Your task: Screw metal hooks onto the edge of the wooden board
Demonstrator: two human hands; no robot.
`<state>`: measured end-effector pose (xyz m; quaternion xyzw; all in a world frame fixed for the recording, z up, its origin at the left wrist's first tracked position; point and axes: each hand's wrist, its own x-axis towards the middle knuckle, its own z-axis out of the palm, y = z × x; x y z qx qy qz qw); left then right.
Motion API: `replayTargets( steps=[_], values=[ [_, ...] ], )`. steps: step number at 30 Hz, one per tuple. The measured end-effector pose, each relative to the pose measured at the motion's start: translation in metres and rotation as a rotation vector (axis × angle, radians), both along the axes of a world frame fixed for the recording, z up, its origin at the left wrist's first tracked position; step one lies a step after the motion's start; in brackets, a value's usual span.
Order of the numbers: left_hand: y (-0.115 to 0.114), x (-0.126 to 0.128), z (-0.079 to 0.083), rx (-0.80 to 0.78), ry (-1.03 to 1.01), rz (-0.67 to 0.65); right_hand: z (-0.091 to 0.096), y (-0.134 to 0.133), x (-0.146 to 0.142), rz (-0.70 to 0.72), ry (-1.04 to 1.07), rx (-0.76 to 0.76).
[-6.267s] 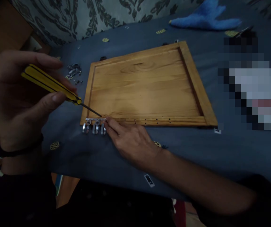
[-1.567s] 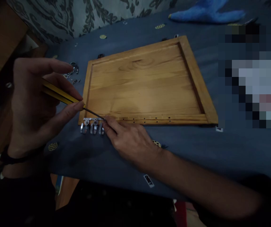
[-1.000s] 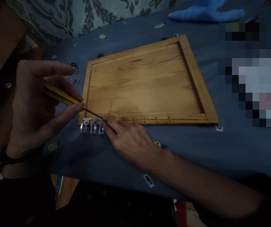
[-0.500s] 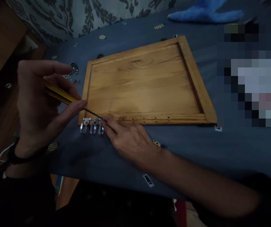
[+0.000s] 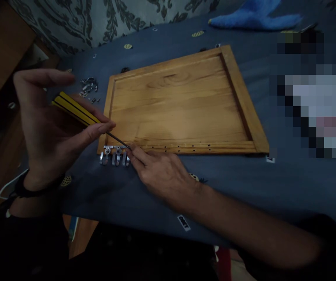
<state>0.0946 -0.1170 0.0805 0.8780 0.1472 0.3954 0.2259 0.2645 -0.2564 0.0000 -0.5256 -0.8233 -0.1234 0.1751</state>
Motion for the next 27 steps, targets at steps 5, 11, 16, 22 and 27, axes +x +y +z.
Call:
replayTargets(
  steps=[5, 11, 16, 22, 27],
  values=[
    [0.005, -0.001, 0.0, -0.102, 0.016, -0.039, 0.003, 0.0, 0.0, 0.015, -0.001, -0.027],
    [0.005, -0.006, 0.009, 0.01, 0.12, -0.051, 0.002, 0.0, 0.001, 0.02, -0.025, 0.026],
    [0.001, -0.009, 0.016, 0.005, 0.179, -0.085, 0.002, 0.001, 0.001, 0.015, -0.02, 0.055],
    [-0.004, -0.008, 0.015, 0.102, 0.219, 0.034, 0.001, 0.0, 0.001, 0.018, -0.022, 0.022],
    [0.0, -0.006, 0.01, 0.107, 0.111, 0.003, 0.001, 0.0, 0.001, 0.012, -0.005, 0.045]
  ],
)
